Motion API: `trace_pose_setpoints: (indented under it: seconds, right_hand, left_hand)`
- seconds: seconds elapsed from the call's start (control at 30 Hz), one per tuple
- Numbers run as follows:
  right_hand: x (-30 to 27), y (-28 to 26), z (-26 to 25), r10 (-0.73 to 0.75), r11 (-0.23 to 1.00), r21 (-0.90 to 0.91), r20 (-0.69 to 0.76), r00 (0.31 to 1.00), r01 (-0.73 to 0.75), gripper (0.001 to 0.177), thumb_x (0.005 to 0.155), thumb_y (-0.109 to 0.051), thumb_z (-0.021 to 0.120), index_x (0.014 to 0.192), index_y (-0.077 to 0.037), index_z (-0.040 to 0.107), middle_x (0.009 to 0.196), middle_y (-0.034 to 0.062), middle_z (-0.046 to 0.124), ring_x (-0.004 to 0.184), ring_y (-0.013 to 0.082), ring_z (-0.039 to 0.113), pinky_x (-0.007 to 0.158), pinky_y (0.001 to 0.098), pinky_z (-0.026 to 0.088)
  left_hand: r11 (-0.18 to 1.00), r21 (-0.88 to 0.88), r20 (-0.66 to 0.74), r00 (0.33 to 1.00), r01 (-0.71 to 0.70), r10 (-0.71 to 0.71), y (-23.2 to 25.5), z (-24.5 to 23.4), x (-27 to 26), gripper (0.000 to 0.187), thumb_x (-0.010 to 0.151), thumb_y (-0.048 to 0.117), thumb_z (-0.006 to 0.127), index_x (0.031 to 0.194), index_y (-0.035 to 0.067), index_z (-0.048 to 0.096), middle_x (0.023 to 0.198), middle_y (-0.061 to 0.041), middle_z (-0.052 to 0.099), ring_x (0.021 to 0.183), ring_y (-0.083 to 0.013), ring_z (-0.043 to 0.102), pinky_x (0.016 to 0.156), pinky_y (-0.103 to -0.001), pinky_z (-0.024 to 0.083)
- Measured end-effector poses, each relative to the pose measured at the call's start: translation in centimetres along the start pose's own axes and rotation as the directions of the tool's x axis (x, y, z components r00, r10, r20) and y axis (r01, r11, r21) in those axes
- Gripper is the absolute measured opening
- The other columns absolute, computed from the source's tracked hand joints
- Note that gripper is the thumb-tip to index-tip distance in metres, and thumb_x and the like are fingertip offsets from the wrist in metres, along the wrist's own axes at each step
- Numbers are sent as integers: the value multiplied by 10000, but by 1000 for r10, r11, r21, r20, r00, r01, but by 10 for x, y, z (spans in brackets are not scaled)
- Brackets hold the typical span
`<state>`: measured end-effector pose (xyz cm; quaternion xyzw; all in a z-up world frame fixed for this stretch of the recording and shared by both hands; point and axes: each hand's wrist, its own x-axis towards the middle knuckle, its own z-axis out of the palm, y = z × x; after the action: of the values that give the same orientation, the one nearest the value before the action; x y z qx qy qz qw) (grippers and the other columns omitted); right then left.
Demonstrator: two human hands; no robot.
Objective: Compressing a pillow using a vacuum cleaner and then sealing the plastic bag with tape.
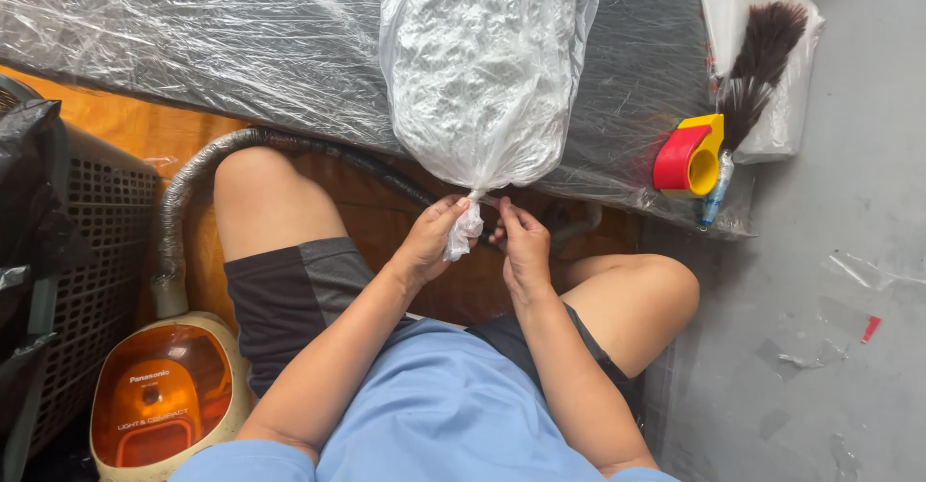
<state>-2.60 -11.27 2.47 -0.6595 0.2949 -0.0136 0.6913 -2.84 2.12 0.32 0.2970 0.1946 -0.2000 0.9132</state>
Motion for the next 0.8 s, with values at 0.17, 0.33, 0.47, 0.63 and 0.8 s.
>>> trace_pose_setpoints:
  seconds: [0.17,0.33,0.47,0.63,0.8]
  right_hand:
    - [32,33,7,291,950,89,87,953,-298,227,906,-267,810,944,-49,759,688,30,566,574,114,562,561,265,548]
    - [51,41,25,286,955,40,124,950,-293,182,881,-207,817,943,-40,786,736,74,625,614,152,569,572,357,529]
    - [55,25,27,275,951,-195,184,944,-239,198,864,-216,787,962,-43,789,723,96,646,610,175,606,562,358,549]
    - [57,6,29,264,889,-435,236,935,-142,228,845,-226,754,982,-48,792,708,120,670,606,200,647,549,360,572]
    - [60,-15,25,275,773,-634,298,914,-26,266,826,-236,720,1003,-52,796,693,145,693,602,226,689,537,362,595]
  left_hand:
    - [995,-76,-50,997,63,-67,5,12,-7,152,984,241,680,984,89,685,708,-73,649,603,-152,625,574,-278,550]
    - [969,-209,-62,987,134,-150,-16,-1,9,143,985,207,674,941,76,637,672,-62,564,566,-150,523,545,-265,473]
    - [941,-305,-41,985,148,-168,-4,15,-4,150,988,174,665,911,53,622,673,-54,524,570,-142,503,529,-239,416]
    - [938,-334,-31,993,95,-112,-4,24,-13,108,997,185,663,967,87,627,676,-52,505,565,-148,511,539,-245,437]
    - [960,-277,-55,997,27,-44,-19,16,-7,93,997,207,667,1056,138,645,711,-39,554,588,-132,549,557,-228,468]
